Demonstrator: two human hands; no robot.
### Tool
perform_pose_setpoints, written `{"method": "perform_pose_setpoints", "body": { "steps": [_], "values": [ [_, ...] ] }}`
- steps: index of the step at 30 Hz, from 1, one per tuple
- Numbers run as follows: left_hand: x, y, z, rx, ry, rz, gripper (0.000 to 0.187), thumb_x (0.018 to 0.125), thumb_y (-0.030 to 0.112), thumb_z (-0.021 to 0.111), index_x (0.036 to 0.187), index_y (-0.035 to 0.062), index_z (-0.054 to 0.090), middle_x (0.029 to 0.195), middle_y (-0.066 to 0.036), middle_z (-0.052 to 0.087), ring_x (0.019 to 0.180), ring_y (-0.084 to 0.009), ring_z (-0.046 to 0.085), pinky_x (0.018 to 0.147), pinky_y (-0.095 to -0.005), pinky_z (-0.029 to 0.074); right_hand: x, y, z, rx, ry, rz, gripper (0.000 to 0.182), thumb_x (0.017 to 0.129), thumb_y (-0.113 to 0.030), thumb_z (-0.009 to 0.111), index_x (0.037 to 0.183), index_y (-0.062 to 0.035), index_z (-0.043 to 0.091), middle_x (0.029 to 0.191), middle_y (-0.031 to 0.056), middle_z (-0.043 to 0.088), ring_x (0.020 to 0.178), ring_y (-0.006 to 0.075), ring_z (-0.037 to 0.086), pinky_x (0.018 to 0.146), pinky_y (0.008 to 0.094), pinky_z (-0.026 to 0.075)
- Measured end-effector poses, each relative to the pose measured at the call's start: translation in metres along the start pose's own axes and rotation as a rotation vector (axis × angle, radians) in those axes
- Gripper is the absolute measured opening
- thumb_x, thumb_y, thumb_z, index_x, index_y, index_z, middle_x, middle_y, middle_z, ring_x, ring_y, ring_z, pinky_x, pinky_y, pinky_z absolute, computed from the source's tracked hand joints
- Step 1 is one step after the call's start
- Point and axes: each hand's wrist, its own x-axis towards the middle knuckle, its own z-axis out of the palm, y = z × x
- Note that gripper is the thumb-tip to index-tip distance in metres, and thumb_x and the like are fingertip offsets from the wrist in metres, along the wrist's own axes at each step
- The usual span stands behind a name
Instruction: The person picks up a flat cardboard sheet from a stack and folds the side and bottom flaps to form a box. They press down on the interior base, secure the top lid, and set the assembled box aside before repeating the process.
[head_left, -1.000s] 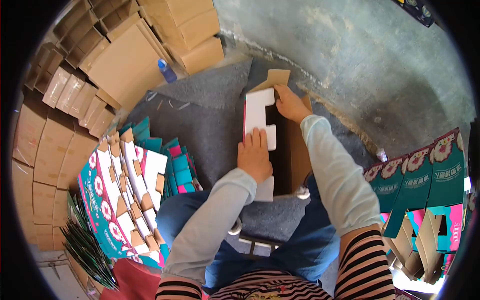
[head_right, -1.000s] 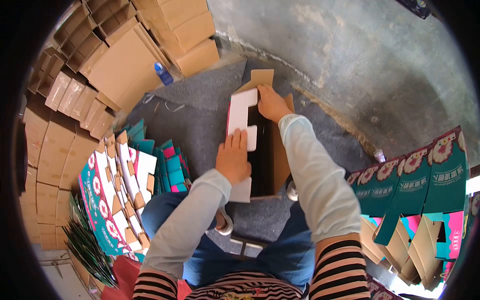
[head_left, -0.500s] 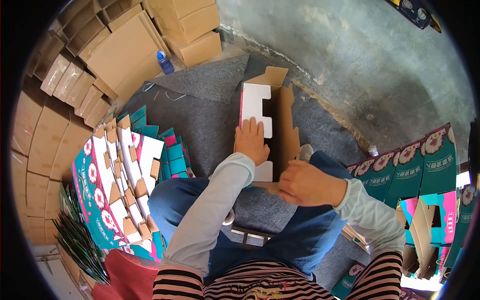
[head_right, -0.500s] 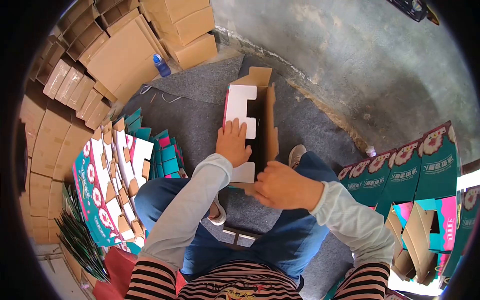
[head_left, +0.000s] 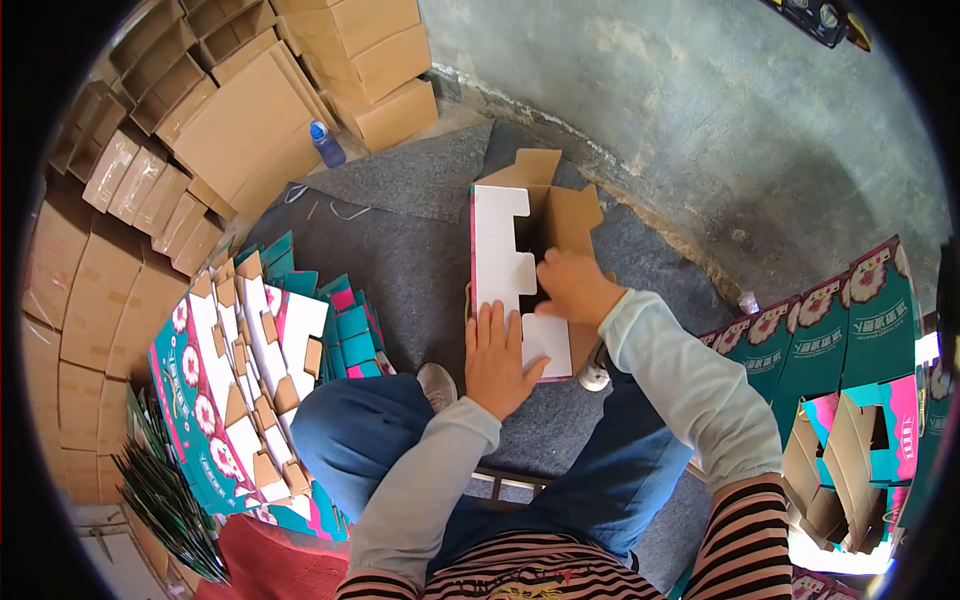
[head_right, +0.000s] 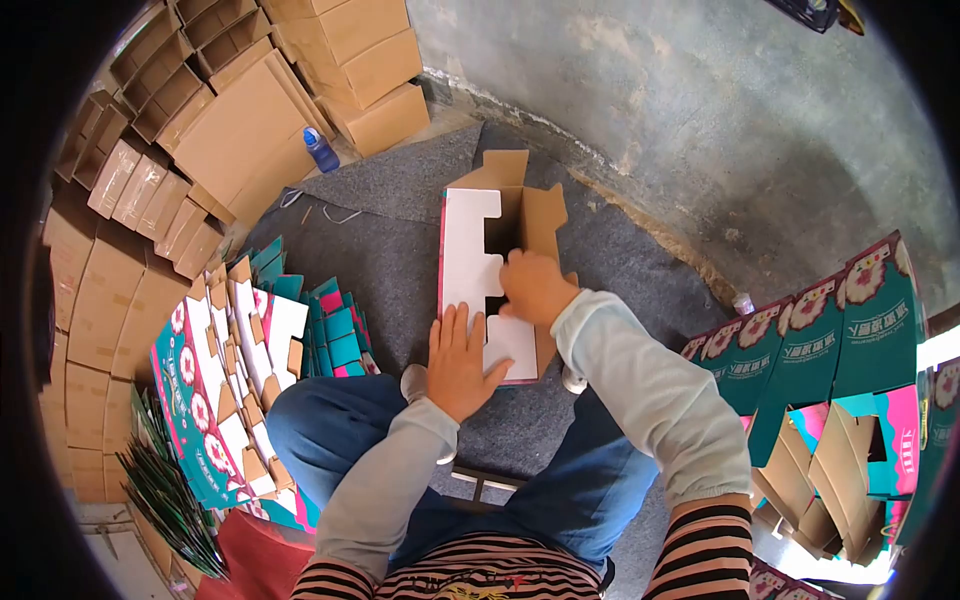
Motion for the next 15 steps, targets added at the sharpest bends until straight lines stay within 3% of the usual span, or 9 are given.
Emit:
{"method": "perform_pose_setpoints", "body": {
  "steps": [3, 4, 5, 8, 11, 12, 15],
  "values": [
    [0.001, 0.013, -0.001, -0.020, -0.049, 0.019, 0.056, 0.083, 0.027, 0.062, 0.132, 0.0050, 0.046, 0.137, -0.026, 0.038, 0.128, -0.0436, 0.034, 0.106, -0.0552, 0.023, 0.042, 0.032, 0.003, 0.298, 0.320, 0.343, 0.052, 0.076, -0.025, 0.067, 0.116, 0.0044, 0.051, 0.104, 0.0219, 0.057, 0.103, 0.0378, 0.056, 0.088, 0.0435, 0.047],
    [-0.001, 0.019, 0.002, -0.079, -0.048, 0.034, 0.047, 0.082, 0.014, 0.060, 0.128, 0.0089, 0.051, 0.135, -0.022, 0.041, 0.127, -0.0411, 0.036, 0.106, -0.0554, 0.023, 0.060, 0.048, 0.002, 0.355, 0.417, 0.460, 0.057, 0.077, -0.023, 0.063, 0.123, 0.0065, 0.044, 0.109, 0.0257, 0.056, 0.105, 0.0408, 0.055, 0.091, 0.0442, 0.045],
    [-0.004, 0.021, 0.007, -0.052, -0.050, 0.074, 0.045, 0.081, 0.012, 0.060, 0.126, 0.0088, 0.053, 0.135, -0.021, 0.042, 0.128, -0.0405, 0.036, 0.106, -0.0557, 0.023, 0.079, 0.062, 0.001, 0.413, 0.514, 0.572, 0.062, 0.078, -0.020, 0.060, 0.129, 0.0086, 0.037, 0.115, 0.0295, 0.054, 0.107, 0.0438, 0.053, 0.094, 0.0449, 0.043],
    [-0.011, 0.022, 0.019, -0.071, -0.032, 0.122, 0.039, 0.079, 0.003, 0.056, 0.117, 0.0086, 0.060, 0.134, -0.016, 0.044, 0.129, -0.0388, 0.035, 0.106, -0.0570, 0.023, 0.119, 0.096, 0.015, 0.685, 0.858, 0.739, 0.055, 0.081, -0.020, 0.051, 0.128, 0.0076, 0.043, 0.123, 0.0306, 0.052, 0.113, 0.0436, 0.051, 0.097, 0.0432, 0.040],
    [-0.011, 0.022, 0.020, -0.041, -0.032, 0.123, 0.039, 0.079, 0.012, 0.061, 0.118, 0.0054, 0.059, 0.132, -0.019, 0.045, 0.129, -0.0392, 0.035, 0.106, -0.0577, 0.022, 0.114, 0.116, 0.010, 0.900, 0.550, 0.496, 0.050, 0.082, -0.024, 0.045, 0.124, 0.0041, 0.051, 0.123, 0.0274, 0.055, 0.116, 0.0404, 0.051, 0.097, 0.0419, 0.040],
    [-0.012, 0.025, 0.018, -0.088, -0.026, 0.083, 0.040, 0.078, 0.017, 0.063, 0.115, 0.0037, 0.059, 0.131, -0.020, 0.045, 0.128, -0.0390, 0.035, 0.105, -0.0581, 0.022, 0.112, 0.113, 0.009, 0.839, 0.586, 0.487, 0.042, 0.084, -0.030, 0.046, 0.111, -0.0027, 0.063, 0.111, 0.0225, 0.062, 0.110, 0.0363, 0.056, 0.095, 0.0425, 0.042],
    [-0.008, 0.044, 0.004, -0.155, -0.041, -0.019, 0.046, 0.075, 0.030, 0.068, 0.108, -0.0004, 0.059, 0.130, -0.022, 0.046, 0.127, -0.0385, 0.036, 0.104, -0.0594, 0.021, 0.084, 0.105, -0.015, 0.559, 0.345, 0.151, 0.037, 0.082, -0.033, 0.053, 0.103, -0.0051, 0.066, 0.098, 0.0227, 0.064, 0.102, 0.0337, 0.059, 0.092, 0.0422, 0.043]
  ]
}}
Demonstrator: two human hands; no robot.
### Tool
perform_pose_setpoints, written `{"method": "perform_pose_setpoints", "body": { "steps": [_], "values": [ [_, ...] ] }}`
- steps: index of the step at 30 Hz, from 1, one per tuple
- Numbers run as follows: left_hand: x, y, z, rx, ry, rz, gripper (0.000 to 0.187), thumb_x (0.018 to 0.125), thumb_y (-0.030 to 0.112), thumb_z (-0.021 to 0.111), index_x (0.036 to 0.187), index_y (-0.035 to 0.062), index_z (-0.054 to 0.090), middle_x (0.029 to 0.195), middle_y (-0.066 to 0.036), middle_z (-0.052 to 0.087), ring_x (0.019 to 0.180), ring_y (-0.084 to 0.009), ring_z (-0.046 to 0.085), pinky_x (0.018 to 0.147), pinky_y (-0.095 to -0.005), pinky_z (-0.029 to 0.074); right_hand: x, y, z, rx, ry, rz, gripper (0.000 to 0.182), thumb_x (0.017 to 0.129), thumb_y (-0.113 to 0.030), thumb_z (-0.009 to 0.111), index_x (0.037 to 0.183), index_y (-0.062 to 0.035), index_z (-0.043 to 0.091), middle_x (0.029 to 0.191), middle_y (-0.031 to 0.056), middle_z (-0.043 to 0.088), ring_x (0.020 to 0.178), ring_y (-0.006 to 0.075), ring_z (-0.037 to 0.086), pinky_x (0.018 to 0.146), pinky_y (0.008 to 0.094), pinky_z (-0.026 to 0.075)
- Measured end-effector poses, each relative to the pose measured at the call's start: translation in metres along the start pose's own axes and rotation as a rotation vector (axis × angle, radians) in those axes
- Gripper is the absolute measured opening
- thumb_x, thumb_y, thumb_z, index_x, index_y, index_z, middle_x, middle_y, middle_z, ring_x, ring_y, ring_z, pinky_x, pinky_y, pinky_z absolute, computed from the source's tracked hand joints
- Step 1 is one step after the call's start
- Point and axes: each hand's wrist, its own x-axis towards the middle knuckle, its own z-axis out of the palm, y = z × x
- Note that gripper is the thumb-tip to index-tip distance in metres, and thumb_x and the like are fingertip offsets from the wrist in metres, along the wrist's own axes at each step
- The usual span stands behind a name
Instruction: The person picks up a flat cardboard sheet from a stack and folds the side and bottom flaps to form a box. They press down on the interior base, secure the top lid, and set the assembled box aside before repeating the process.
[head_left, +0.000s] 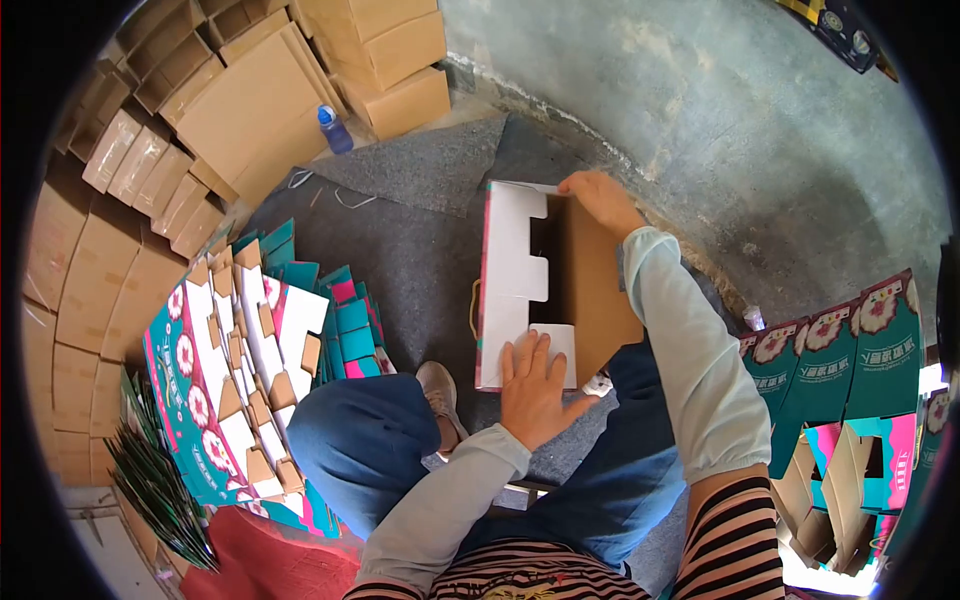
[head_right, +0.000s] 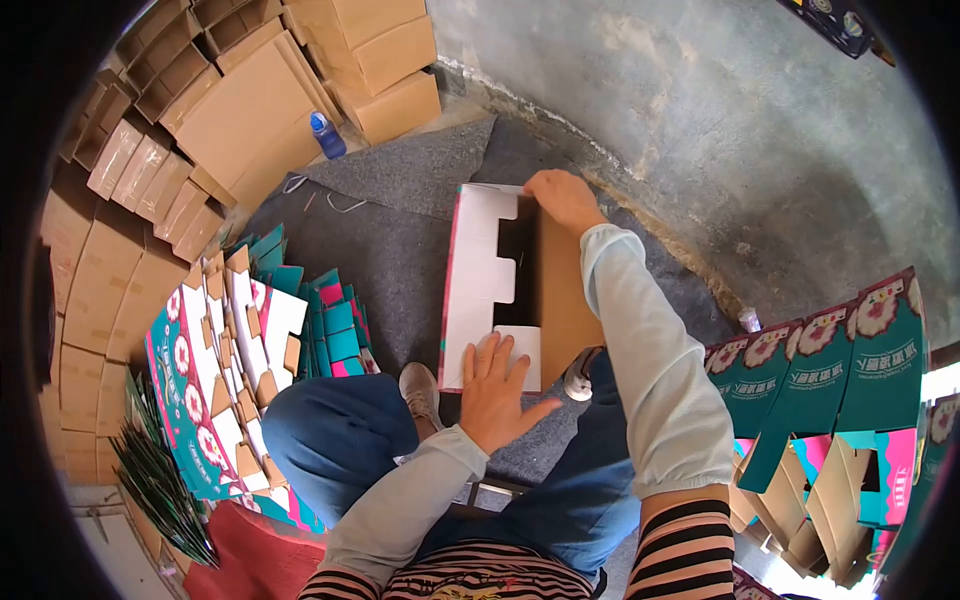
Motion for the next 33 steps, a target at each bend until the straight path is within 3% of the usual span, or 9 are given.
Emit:
{"method": "perform_pose_setpoints", "body": {
  "steps": [1, 5, 8, 11, 14, 24, 26, 29, 33],
  "values": [
    [0.003, 0.006, 0.002, 0.027, -0.027, -0.025, 0.049, 0.074, 0.033, 0.069, 0.106, -0.0012, 0.058, 0.129, -0.022, 0.046, 0.126, -0.0383, 0.037, 0.103, -0.0597, 0.021, 0.001, -0.003, 0.003, -0.175, -0.172, 0.050, 0.032, 0.079, -0.034, 0.058, 0.096, -0.0085, 0.068, 0.102, 0.0196, 0.062, 0.099, 0.0329, 0.060, 0.087, 0.0457, 0.045],
    [0.016, 0.016, 0.024, 0.148, -0.042, -0.081, 0.046, 0.075, 0.033, 0.067, 0.103, -0.0009, 0.055, 0.127, -0.021, 0.048, 0.125, -0.0377, 0.038, 0.102, -0.0607, 0.022, -0.009, -0.010, 0.026, -0.694, -0.236, 0.080, 0.026, 0.078, -0.028, 0.059, 0.096, -0.0127, 0.070, 0.126, 0.0145, 0.049, 0.106, 0.0362, 0.055, 0.083, 0.0501, 0.046],
    [0.012, 0.012, 0.038, 0.236, 0.031, -0.066, 0.041, 0.077, 0.022, 0.062, 0.109, -0.0022, 0.053, 0.127, -0.020, 0.048, 0.125, -0.0358, 0.039, 0.103, -0.0588, 0.023, -0.011, -0.010, 0.028, -0.807, -0.113, 0.076, 0.022, 0.077, -0.028, 0.059, 0.090, -0.0150, 0.070, 0.120, 0.0200, 0.057, 0.096, 0.0363, 0.062, 0.081, 0.0488, 0.049],
    [-0.002, -0.004, 0.034, 0.170, 0.117, -0.043, 0.037, 0.077, 0.010, 0.056, 0.111, -0.0033, 0.054, 0.127, -0.018, 0.049, 0.125, -0.0332, 0.041, 0.105, -0.0553, 0.025, -0.004, -0.009, 0.017, -0.787, -0.338, 0.225, 0.027, 0.076, -0.025, 0.058, 0.092, -0.0083, 0.072, 0.104, 0.0182, 0.066, 0.094, 0.0337, 0.065, 0.078, 0.0465, 0.052],
    [-0.018, -0.021, 0.017, 0.118, 0.161, 0.012, 0.038, 0.077, 0.005, 0.053, 0.113, -0.0046, 0.054, 0.126, -0.016, 0.051, 0.125, -0.0311, 0.043, 0.106, -0.0518, 0.026, -0.019, -0.004, -0.004, -0.700, -0.276, 0.194, 0.027, 0.075, -0.024, 0.058, 0.089, -0.0063, 0.072, 0.089, 0.0189, 0.069, 0.089, 0.0342, 0.067, 0.076, 0.0435, 0.053],
    [-0.043, -0.035, -0.026, -0.044, 0.072, 0.056, 0.034, 0.081, 0.010, 0.058, 0.113, -0.0013, 0.056, 0.118, -0.012, 0.057, 0.115, -0.0298, 0.050, 0.098, -0.0451, 0.034, -0.099, 0.001, -0.044, -0.598, -0.563, 0.367, 0.043, 0.081, -0.037, 0.046, 0.089, -0.0019, 0.070, 0.091, 0.0226, 0.067, 0.089, 0.0383, 0.064, 0.081, 0.0441, 0.049],
    [-0.043, -0.029, -0.024, -0.084, 0.093, 0.014, 0.038, 0.084, 0.013, 0.059, 0.119, -0.0013, 0.052, 0.115, -0.013, 0.058, 0.110, -0.0296, 0.052, 0.094, -0.0447, 0.035, -0.100, 0.008, -0.046, -0.591, -0.599, 0.354, 0.049, 0.083, -0.042, 0.044, 0.089, -0.0018, 0.070, 0.088, 0.0214, 0.068, 0.085, 0.0355, 0.066, 0.079, 0.0429, 0.049],
    [-0.035, -0.024, -0.019, -0.105, 0.166, -0.091, 0.051, 0.087, 0.015, 0.058, 0.132, -0.0020, 0.040, 0.110, -0.015, 0.061, 0.104, -0.0304, 0.054, 0.090, -0.0453, 0.036, -0.084, 0.014, -0.055, -0.210, -0.709, 0.574, 0.059, 0.085, -0.054, 0.042, 0.087, -0.0017, 0.071, 0.077, 0.0169, 0.066, 0.078, 0.0297, 0.066, 0.075, 0.0406, 0.050],
    [-0.024, -0.021, -0.011, -0.335, 0.275, -0.318, 0.061, 0.088, 0.010, 0.056, 0.140, -0.0042, 0.026, 0.105, -0.017, 0.063, 0.105, -0.0355, 0.054, 0.088, -0.0465, 0.039, -0.078, 0.024, -0.047, 0.035, -0.508, 0.665, 0.065, 0.087, -0.060, 0.038, 0.095, -0.0024, 0.068, 0.068, 0.0128, 0.062, 0.070, 0.0256, 0.063, 0.069, 0.0393, 0.049]
  ]
}}
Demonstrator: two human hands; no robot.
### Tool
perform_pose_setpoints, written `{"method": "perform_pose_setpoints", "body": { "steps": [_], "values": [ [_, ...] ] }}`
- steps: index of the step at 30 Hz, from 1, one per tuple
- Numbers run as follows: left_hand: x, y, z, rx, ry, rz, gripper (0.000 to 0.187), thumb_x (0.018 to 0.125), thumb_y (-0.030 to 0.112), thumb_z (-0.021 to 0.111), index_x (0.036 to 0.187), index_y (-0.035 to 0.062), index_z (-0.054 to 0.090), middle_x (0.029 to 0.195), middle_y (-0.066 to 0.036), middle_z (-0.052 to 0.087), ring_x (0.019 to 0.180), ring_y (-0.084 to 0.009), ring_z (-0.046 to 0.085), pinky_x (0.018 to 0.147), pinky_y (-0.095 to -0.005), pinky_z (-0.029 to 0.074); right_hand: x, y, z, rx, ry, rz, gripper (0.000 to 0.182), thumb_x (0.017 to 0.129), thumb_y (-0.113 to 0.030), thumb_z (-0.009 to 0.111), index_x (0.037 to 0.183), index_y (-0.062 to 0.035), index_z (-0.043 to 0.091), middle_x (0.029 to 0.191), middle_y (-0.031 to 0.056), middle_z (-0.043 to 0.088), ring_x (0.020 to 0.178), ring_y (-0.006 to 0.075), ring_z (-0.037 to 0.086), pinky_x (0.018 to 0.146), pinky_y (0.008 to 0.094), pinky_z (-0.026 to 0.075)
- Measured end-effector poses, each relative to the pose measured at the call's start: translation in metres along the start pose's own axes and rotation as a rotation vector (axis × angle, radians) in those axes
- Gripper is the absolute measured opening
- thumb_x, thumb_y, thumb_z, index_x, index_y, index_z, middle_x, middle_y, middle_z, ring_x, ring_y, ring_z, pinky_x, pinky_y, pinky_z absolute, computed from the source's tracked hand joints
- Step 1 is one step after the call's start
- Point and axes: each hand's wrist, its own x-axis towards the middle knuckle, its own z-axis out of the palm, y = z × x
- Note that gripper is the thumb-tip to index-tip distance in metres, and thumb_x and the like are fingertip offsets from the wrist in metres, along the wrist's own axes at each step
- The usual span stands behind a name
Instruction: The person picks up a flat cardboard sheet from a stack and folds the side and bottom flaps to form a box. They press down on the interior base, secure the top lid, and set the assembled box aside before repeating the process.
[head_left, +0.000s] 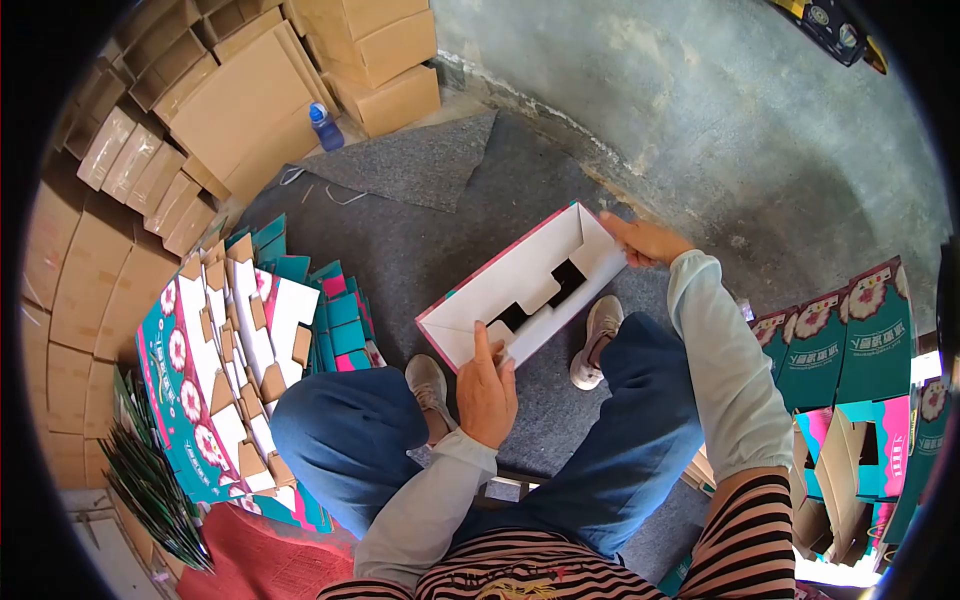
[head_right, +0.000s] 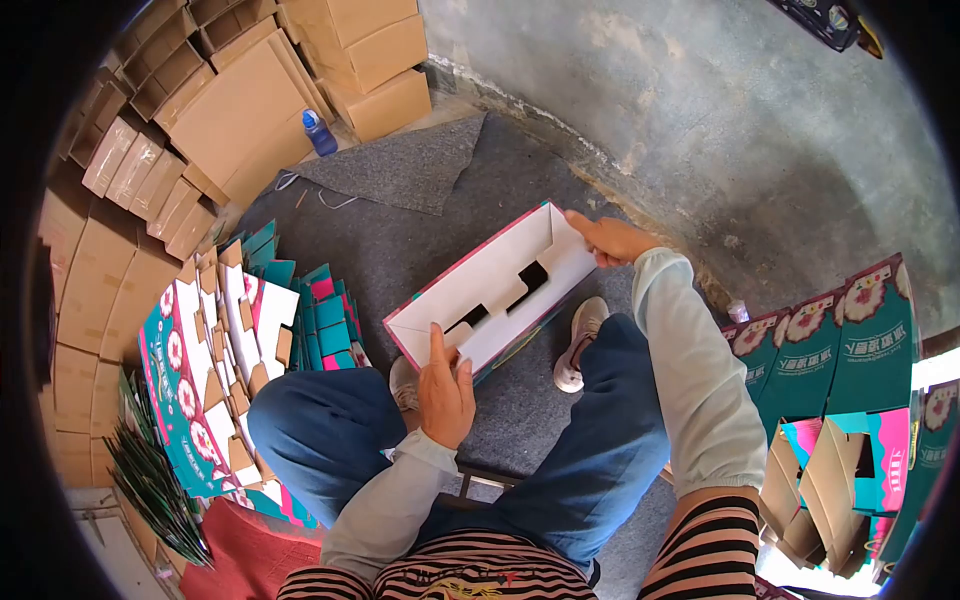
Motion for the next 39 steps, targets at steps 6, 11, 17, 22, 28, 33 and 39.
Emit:
{"method": "perform_pose_setpoints", "body": {
  "steps": [6, 11, 17, 22, 28, 33, 39],
  "values": [
    [0.013, -0.008, 0.005, 0.331, 0.131, 0.189, 0.059, 0.085, 0.008, 0.058, 0.136, -0.0064, 0.032, 0.136, -0.025, 0.041, 0.127, -0.0417, 0.037, 0.103, -0.0466, 0.033, -0.028, -0.004, 0.055, -0.429, 0.568, -0.491, 0.057, 0.080, -0.036, 0.065, 0.129, -0.0106, 0.050, 0.119, 0.0174, 0.057, 0.098, 0.0341, 0.060, 0.080, 0.0411, 0.050],
    [0.012, -0.004, 0.004, 0.506, -0.148, 0.272, 0.060, 0.084, 0.025, 0.065, 0.132, -0.0043, 0.042, 0.143, -0.023, 0.034, 0.133, -0.0390, 0.030, 0.108, -0.0528, 0.022, -0.035, -0.001, 0.063, -0.628, 0.442, -0.953, 0.074, 0.070, -0.040, 0.074, 0.133, -0.0142, 0.046, 0.134, 0.0176, 0.044, 0.120, 0.0356, 0.046, 0.091, 0.0414, 0.044],
    [0.013, -0.017, 0.008, 0.575, -0.215, 0.316, 0.063, 0.081, 0.030, 0.067, 0.129, -0.0046, 0.045, 0.137, -0.022, 0.042, 0.130, -0.0370, 0.036, 0.106, -0.0512, 0.025, -0.030, -0.003, 0.069, -0.707, 0.331, -0.913, 0.084, 0.061, -0.043, 0.081, 0.132, -0.0139, 0.049, 0.130, 0.0149, 0.048, 0.117, 0.0343, 0.047, 0.090, 0.0412, 0.044],
    [0.017, -0.020, 0.010, 0.547, -0.243, 0.337, 0.059, 0.082, 0.027, 0.065, 0.127, -0.0050, 0.046, 0.131, -0.023, 0.047, 0.125, -0.0369, 0.041, 0.106, -0.0500, 0.027, -0.018, -0.002, 0.067, -0.708, 0.189, -0.857, 0.078, 0.061, -0.045, 0.080, 0.128, -0.0134, 0.054, 0.123, 0.0112, 0.052, 0.112, 0.0310, 0.050, 0.088, 0.0414, 0.045],
    [0.020, -0.017, 0.008, 0.545, -0.288, 0.313, 0.055, 0.082, 0.027, 0.064, 0.125, -0.0047, 0.047, 0.128, -0.022, 0.050, 0.122, -0.0359, 0.043, 0.105, -0.0493, 0.028, -0.014, -0.007, 0.065, -0.722, 0.068, -0.763, 0.074, 0.063, -0.045, 0.078, 0.127, -0.0144, 0.056, 0.126, 0.0116, 0.052, 0.117, 0.0305, 0.048, 0.094, 0.0396, 0.043],
    [0.021, -0.015, 0.008, 0.537, -0.307, 0.299, 0.055, 0.081, 0.026, 0.065, 0.124, -0.0047, 0.048, 0.130, -0.022, 0.047, 0.121, -0.0366, 0.042, 0.105, -0.0488, 0.027, -0.019, -0.002, 0.066, -0.610, 0.087, -0.775, 0.073, 0.066, -0.044, 0.078, 0.127, -0.0112, 0.055, 0.131, 0.0136, 0.051, 0.125, 0.0317, 0.043, 0.101, 0.0387, 0.038],
    [0.011, 0.003, -0.015, 0.396, -0.079, 0.400, 0.060, 0.076, 0.023, 0.071, 0.125, -0.0015, 0.048, 0.137, -0.025, 0.039, 0.125, -0.0402, 0.038, 0.105, -0.0477, 0.029, -0.036, 0.012, 0.056, -0.248, 0.305, -0.795, 0.061, 0.077, -0.048, 0.068, 0.117, -0.0027, 0.057, 0.119, 0.0156, 0.055, 0.112, 0.0338, 0.052, 0.093, 0.0404, 0.043]
  ]
}}
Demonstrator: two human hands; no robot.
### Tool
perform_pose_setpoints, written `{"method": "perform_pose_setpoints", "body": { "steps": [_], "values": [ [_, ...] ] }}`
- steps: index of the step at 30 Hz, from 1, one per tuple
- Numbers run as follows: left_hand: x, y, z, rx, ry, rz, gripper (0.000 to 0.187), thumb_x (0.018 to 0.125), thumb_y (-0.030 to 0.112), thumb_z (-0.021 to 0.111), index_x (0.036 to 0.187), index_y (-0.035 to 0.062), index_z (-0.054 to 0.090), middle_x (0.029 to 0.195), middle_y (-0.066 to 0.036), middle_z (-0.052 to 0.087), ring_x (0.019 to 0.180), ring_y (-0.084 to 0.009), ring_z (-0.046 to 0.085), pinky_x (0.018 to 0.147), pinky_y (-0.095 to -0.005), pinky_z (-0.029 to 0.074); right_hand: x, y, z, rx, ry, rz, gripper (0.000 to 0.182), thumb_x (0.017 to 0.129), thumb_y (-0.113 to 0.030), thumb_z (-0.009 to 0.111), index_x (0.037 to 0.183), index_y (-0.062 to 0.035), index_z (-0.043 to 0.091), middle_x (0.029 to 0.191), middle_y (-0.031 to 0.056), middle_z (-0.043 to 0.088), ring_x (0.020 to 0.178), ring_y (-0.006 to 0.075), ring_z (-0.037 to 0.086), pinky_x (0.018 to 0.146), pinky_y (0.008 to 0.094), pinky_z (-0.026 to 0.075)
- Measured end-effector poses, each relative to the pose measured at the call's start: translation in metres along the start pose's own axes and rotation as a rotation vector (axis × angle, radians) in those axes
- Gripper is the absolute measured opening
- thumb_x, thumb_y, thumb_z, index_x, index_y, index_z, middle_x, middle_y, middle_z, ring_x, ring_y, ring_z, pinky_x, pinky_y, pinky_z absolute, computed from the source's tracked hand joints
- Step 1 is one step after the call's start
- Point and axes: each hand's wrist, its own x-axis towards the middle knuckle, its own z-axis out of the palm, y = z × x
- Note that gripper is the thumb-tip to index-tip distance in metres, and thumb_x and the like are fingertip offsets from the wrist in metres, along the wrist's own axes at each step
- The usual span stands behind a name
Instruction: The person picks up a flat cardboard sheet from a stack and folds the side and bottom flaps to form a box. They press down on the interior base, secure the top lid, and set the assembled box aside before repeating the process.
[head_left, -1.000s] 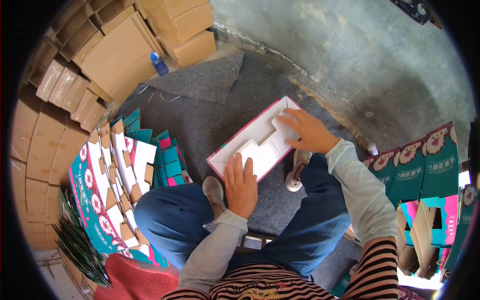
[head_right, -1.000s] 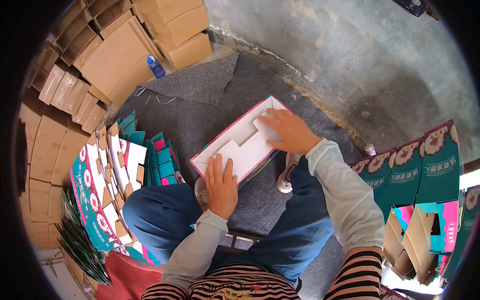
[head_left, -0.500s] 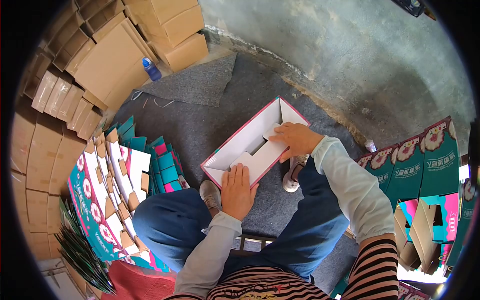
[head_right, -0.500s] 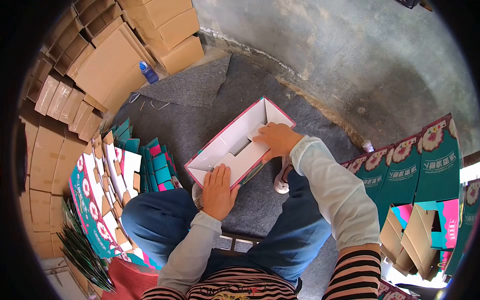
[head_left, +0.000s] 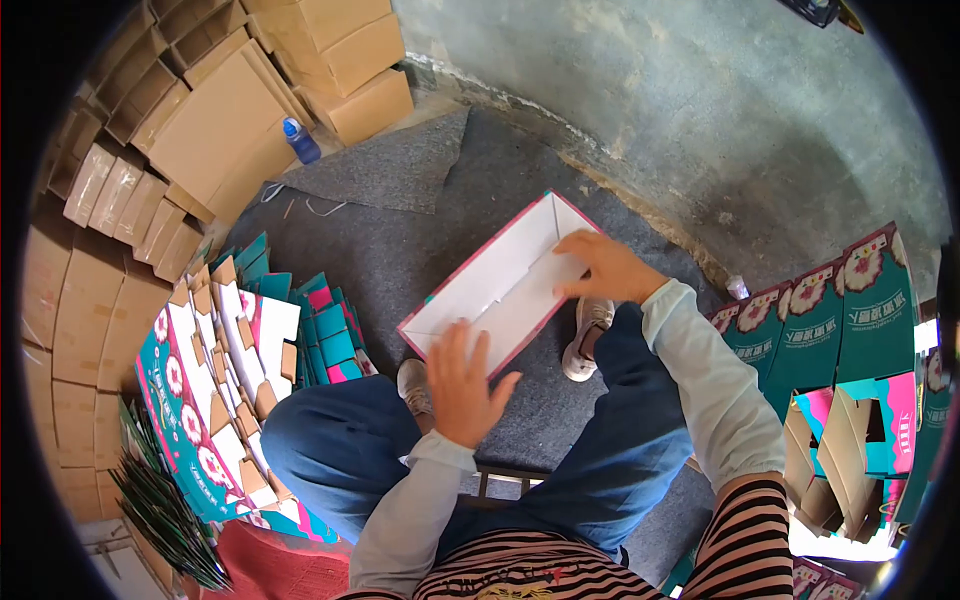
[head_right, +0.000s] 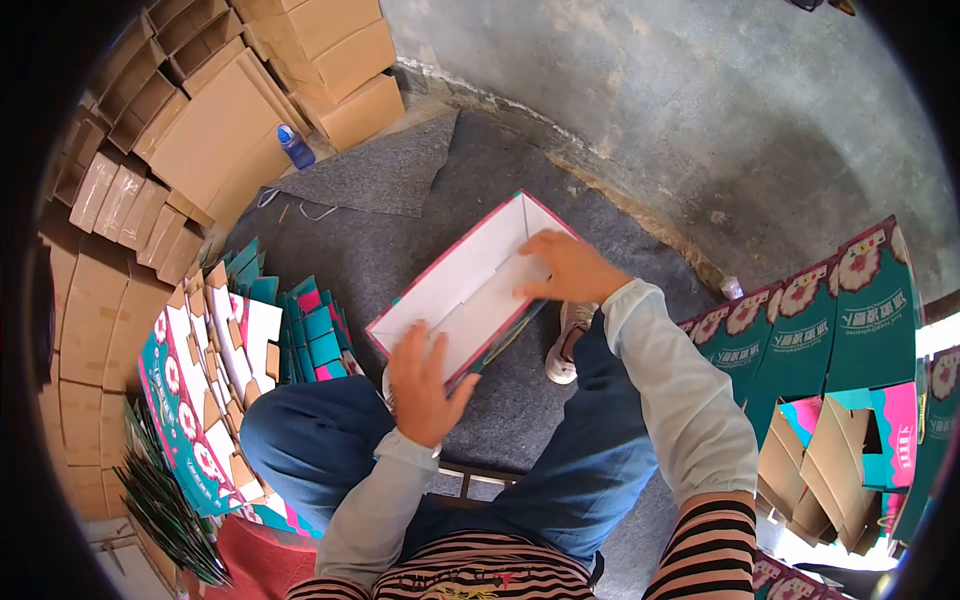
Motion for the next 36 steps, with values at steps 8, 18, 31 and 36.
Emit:
{"method": "perform_pose_setpoints", "body": {
  "steps": [8, 18, 31, 36],
  "values": [
    [-0.011, -0.106, 0.012, -1.070, 0.178, -1.167, 0.091, 0.081, 0.067, 0.050, 0.140, -0.0009, 0.032, 0.144, -0.021, 0.033, 0.133, -0.0376, 0.029, 0.106, -0.0537, 0.023, 0.025, 0.079, 0.020, 0.321, 0.279, 0.532, 0.060, 0.091, -0.056, 0.045, 0.114, -0.0028, 0.059, 0.119, 0.0140, 0.058, 0.103, 0.0256, 0.058, 0.084, 0.0356, 0.046],
    [-0.006, -0.133, 0.054, -1.788, -0.130, -1.452, 0.073, 0.087, 0.058, 0.048, 0.135, 0.0043, 0.044, 0.131, -0.010, 0.054, 0.120, -0.0289, 0.050, 0.099, -0.0484, 0.039, 0.047, 0.086, 0.018, 0.677, 0.173, 0.734, 0.077, 0.089, -0.070, 0.031, 0.105, -0.0022, 0.064, 0.103, 0.0121, 0.065, 0.092, 0.0200, 0.061, 0.083, 0.0332, 0.046],
    [0.009, -0.108, -0.010, -1.492, 0.297, -0.828, 0.059, 0.093, 0.039, 0.048, 0.141, 0.0081, 0.032, 0.138, -0.008, 0.042, 0.127, -0.0233, 0.040, 0.104, -0.0389, 0.033, 0.001, 0.082, -0.009, 1.170, 0.135, 0.830, 0.078, 0.090, -0.067, 0.034, 0.136, -0.0040, 0.043, 0.126, 0.0154, 0.054, 0.113, 0.0218, 0.053, 0.097, 0.0356, 0.041],
    [-0.001, -0.111, 0.004, -1.618, 0.252, -1.020, 0.050, 0.097, 0.044, 0.042, 0.132, 0.0087, 0.044, 0.126, -0.007, 0.053, 0.112, -0.0236, 0.054, 0.094, -0.0366, 0.046, -0.013, 0.066, 0.012, 1.345, 0.089, 0.738, 0.080, 0.088, -0.067, 0.040, 0.137, -0.0034, 0.041, 0.129, 0.0158, 0.052, 0.115, 0.0226, 0.052, 0.098, 0.0356, 0.040]
  ]
}}
